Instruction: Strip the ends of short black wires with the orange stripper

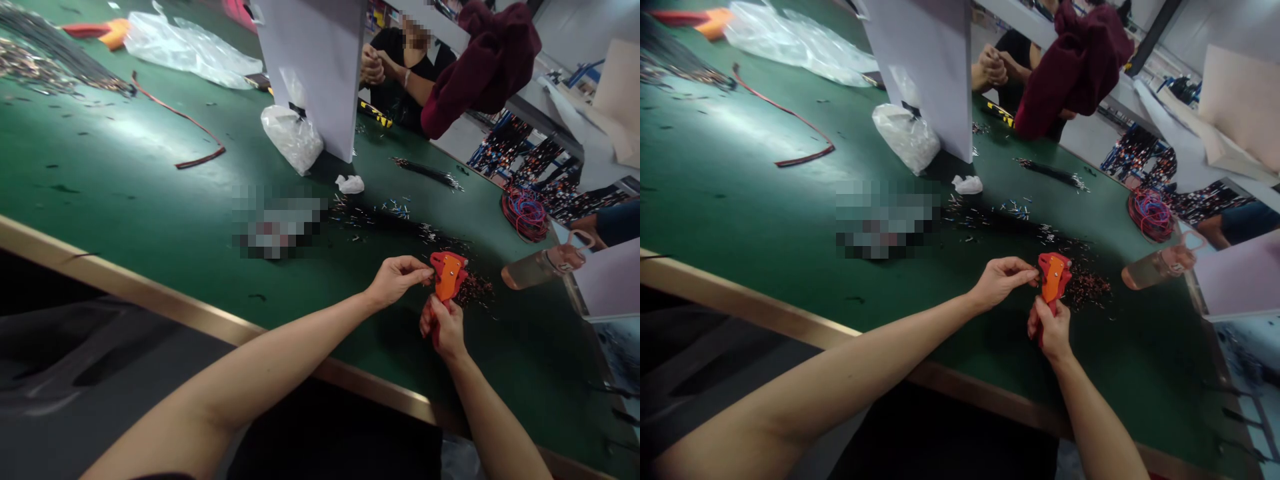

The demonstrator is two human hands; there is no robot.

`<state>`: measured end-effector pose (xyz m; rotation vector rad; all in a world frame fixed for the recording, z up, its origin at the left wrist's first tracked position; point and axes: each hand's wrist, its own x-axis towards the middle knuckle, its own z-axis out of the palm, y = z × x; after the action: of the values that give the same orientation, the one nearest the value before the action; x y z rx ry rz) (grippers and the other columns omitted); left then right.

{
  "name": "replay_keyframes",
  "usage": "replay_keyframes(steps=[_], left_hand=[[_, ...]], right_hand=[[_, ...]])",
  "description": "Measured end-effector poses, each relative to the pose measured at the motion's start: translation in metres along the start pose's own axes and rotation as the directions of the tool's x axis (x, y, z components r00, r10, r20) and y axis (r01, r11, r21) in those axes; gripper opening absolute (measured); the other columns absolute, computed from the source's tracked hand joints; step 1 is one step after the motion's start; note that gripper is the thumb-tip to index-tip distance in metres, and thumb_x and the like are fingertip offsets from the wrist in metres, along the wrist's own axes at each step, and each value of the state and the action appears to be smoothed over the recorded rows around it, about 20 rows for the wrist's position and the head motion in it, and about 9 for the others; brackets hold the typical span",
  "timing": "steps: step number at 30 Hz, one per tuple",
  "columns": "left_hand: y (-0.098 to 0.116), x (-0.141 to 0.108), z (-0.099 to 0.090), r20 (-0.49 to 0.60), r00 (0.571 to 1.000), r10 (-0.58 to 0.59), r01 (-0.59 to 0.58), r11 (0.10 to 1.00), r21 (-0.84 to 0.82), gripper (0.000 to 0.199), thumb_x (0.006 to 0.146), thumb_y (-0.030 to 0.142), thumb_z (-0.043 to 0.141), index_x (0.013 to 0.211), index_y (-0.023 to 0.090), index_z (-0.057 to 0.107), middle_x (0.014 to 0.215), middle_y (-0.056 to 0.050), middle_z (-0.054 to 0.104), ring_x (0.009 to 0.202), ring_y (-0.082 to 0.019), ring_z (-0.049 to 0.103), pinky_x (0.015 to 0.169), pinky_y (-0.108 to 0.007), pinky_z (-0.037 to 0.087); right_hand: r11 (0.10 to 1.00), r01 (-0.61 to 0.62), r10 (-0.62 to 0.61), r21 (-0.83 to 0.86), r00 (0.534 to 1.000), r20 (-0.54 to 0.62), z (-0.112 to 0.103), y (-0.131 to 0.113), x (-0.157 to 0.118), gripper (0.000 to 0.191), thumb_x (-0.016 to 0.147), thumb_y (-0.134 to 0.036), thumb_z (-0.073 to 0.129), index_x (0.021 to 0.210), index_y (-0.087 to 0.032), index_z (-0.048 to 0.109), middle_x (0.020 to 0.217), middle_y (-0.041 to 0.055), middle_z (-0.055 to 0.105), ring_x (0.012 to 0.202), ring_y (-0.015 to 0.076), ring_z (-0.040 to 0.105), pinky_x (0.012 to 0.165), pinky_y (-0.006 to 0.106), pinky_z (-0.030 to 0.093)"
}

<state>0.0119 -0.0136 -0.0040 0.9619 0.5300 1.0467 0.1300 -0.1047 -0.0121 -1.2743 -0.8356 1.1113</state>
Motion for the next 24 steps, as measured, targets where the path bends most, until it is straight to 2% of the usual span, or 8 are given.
replay_keyframes(steps=[5,13,18,24], left_hand=[[0.005,0.007,-0.004,-0.112,0.994,0.012,-0.018,0.999,-0.048,0.034,0.055,0.043,0.084,0.068,0.014,0.070,0.061,0.000,0.069,0.057,-0.012,0.063,0.066,-0.027,0.052],[0.015,0.022,-0.019,-0.256,0.966,-0.032,-0.013,0.985,-0.174,0.040,0.049,0.043,0.087,0.072,0.014,0.071,0.063,0.001,0.068,0.055,-0.008,0.060,0.061,-0.023,0.047],[0.017,0.022,-0.020,-0.253,0.963,-0.087,0.026,0.972,-0.234,0.037,0.052,0.041,0.086,0.072,0.014,0.070,0.064,0.001,0.068,0.057,-0.007,0.058,0.061,-0.022,0.045],[0.020,0.019,-0.018,-0.195,0.970,-0.142,0.088,0.962,-0.260,0.032,0.054,0.037,0.087,0.067,0.013,0.069,0.064,0.000,0.067,0.057,-0.007,0.057,0.062,-0.023,0.044]], right_hand=[[0.996,-0.055,0.048,0.070,0.993,0.105,-0.005,-0.007,0.003,0.026,0.073,-0.039,0.071,0.078,-0.016,0.063,0.057,-0.0015,0.059,0.047,0.0125,0.055,0.045,0.025,0.047],[0.986,-0.142,0.117,0.086,0.961,0.250,-0.014,-0.017,0.003,0.028,0.074,-0.038,0.069,0.090,-0.016,0.066,0.073,0.0031,0.063,0.064,0.0172,0.060,0.060,0.030,0.050],[0.987,-0.163,0.152,0.000,0.921,0.360,-0.014,-0.016,-0.001,0.031,0.072,-0.036,0.073,0.094,-0.015,0.067,0.078,0.0047,0.065,0.067,0.0175,0.060,0.064,0.031,0.050],[0.989,-0.148,0.131,0.014,0.911,0.391,-0.011,-0.013,-0.003,0.031,0.073,-0.037,0.073,0.094,-0.016,0.067,0.079,0.0047,0.065,0.067,0.0175,0.060,0.063,0.031,0.050]])
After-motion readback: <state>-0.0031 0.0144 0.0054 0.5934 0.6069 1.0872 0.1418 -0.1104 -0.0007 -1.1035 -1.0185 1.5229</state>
